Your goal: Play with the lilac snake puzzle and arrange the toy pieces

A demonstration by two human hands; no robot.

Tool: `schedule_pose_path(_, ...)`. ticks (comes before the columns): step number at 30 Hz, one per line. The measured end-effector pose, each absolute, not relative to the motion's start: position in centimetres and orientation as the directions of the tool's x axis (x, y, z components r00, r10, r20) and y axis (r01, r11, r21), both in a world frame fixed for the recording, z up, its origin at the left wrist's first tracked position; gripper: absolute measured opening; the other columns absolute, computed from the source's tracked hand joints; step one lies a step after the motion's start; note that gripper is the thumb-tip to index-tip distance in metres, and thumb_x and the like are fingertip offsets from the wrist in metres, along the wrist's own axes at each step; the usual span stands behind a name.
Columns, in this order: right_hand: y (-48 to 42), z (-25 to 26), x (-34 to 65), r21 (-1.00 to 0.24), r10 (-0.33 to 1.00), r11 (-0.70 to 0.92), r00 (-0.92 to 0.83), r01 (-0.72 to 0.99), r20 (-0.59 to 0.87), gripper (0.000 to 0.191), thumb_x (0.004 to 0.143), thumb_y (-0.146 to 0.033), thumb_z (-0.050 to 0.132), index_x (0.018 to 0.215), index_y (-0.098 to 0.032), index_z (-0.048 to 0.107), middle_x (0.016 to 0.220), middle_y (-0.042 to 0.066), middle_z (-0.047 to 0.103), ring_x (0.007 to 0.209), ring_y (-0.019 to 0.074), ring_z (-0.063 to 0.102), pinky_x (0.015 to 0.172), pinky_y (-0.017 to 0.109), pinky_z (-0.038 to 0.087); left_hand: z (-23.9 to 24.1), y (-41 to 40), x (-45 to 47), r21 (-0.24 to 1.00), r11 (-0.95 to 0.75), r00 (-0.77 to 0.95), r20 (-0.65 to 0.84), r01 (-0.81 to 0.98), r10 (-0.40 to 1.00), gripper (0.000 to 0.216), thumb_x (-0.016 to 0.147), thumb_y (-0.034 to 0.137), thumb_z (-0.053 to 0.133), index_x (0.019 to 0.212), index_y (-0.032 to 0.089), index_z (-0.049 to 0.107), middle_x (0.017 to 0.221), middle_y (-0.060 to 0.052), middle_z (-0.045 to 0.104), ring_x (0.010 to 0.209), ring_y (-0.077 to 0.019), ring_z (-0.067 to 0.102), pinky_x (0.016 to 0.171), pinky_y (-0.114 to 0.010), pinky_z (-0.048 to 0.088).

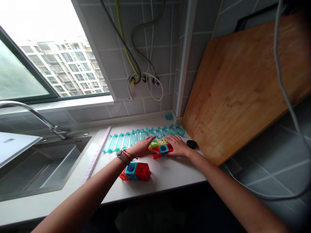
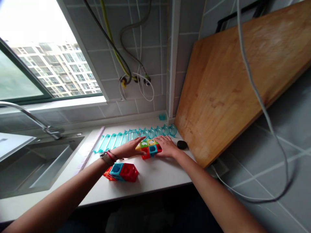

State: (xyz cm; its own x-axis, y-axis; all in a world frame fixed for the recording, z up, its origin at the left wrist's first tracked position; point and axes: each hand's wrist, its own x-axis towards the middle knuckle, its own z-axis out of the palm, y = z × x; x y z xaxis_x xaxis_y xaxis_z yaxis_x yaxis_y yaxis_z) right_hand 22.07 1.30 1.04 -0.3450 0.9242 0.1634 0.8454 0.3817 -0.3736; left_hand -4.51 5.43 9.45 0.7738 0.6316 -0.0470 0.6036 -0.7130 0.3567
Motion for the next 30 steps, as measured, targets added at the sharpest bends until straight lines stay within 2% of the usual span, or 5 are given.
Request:
schedule_pose_path(6, -1.3, 3.8, 20.2, -0.421, 0.887, 0.457, -0.361, 0.784, 0.290, 0.086, 0.078, -0.058, 0.081, 0.151, -0.023, 0.050, 0.160, 0.016, 0.044, 0.153, 0.0431, 0.027, 0.122, 0.070, 0.016, 11.7, -2.5, -16.4, 0.434, -0.604, 0.587, 0.190, 0.669, 0.787, 0.050, 0.099, 0.051, 0.057, 0.146, 0.032, 0.051, 0.144, -0.009, 0.062, 0.130, -0.0295, 0.062, 0.108, -0.047, 0.051)
schedule_pose_path(11, -6.5, 6.0, 12.1, -0.669, 0.807, 0.566, -0.490, 0.482, 0.329, 0.080, 0.084, -0.058, 0.077, 0.150, -0.023, 0.049, 0.139, 0.013, 0.062, 0.123, 0.0291, 0.064, 0.103, 0.044, 0.054, 7.6, -6.5, -19.2, 0.252, -0.657, 0.560, 0.362, 0.711, 0.745, 0.082, 0.084, 0.052, 0.078, 0.153, 0.029, 0.041, 0.157, -0.014, 0.048, 0.148, -0.0371, 0.042, 0.117, -0.057, 0.043)
schedule_pose_path(15, -8.5, 5.1, 7.8, -0.663, 0.847, 0.523, -0.418, 0.536, 0.329, 0.064, 0.084, -0.040, 0.081, 0.140, -0.023, 0.057, 0.126, 0.012, 0.068, 0.114, 0.0304, 0.066, 0.101, 0.045, 0.055, 5.6, -5.8, -16.8, 0.118, -0.727, 0.669, 0.314, 0.677, 0.674, 0.089, 0.081, 0.048, 0.081, 0.156, 0.027, 0.038, 0.152, -0.014, 0.054, 0.148, -0.0401, 0.039, 0.119, -0.061, 0.037)
schedule_pose_path(23, -8.5, 4.8, 10.4, -0.782, 0.883, 0.454, -0.331, 0.428, 0.331, 0.049, 0.084, -0.026, 0.078, 0.131, -0.025, 0.065, 0.121, 0.008, 0.072, 0.108, 0.0262, 0.068, 0.099, 0.042, 0.055, 4.4, -4.8, -16.6, 0.153, -0.720, 0.660, 0.308, 0.677, 0.685, 0.075, 0.084, 0.040, 0.079, 0.150, 0.028, 0.047, 0.142, -0.011, 0.062, 0.131, -0.0352, 0.056, 0.110, -0.053, 0.048)
schedule_pose_path(30, -2.7, 4.2, 9.8, -0.661, 0.878, 0.478, -0.280, 0.578, 0.390, 0.051, 0.087, -0.018, 0.073, 0.136, -0.021, 0.062, 0.132, 0.010, 0.068, 0.124, 0.0274, 0.061, 0.113, 0.046, 0.046, 4.8, -5.5, -17.0, 0.184, -0.670, 0.608, 0.300, 0.719, 0.735, 0.076, 0.080, 0.035, 0.082, 0.149, 0.029, 0.049, 0.143, -0.009, 0.062, 0.134, -0.0346, 0.054, 0.109, -0.051, 0.049)
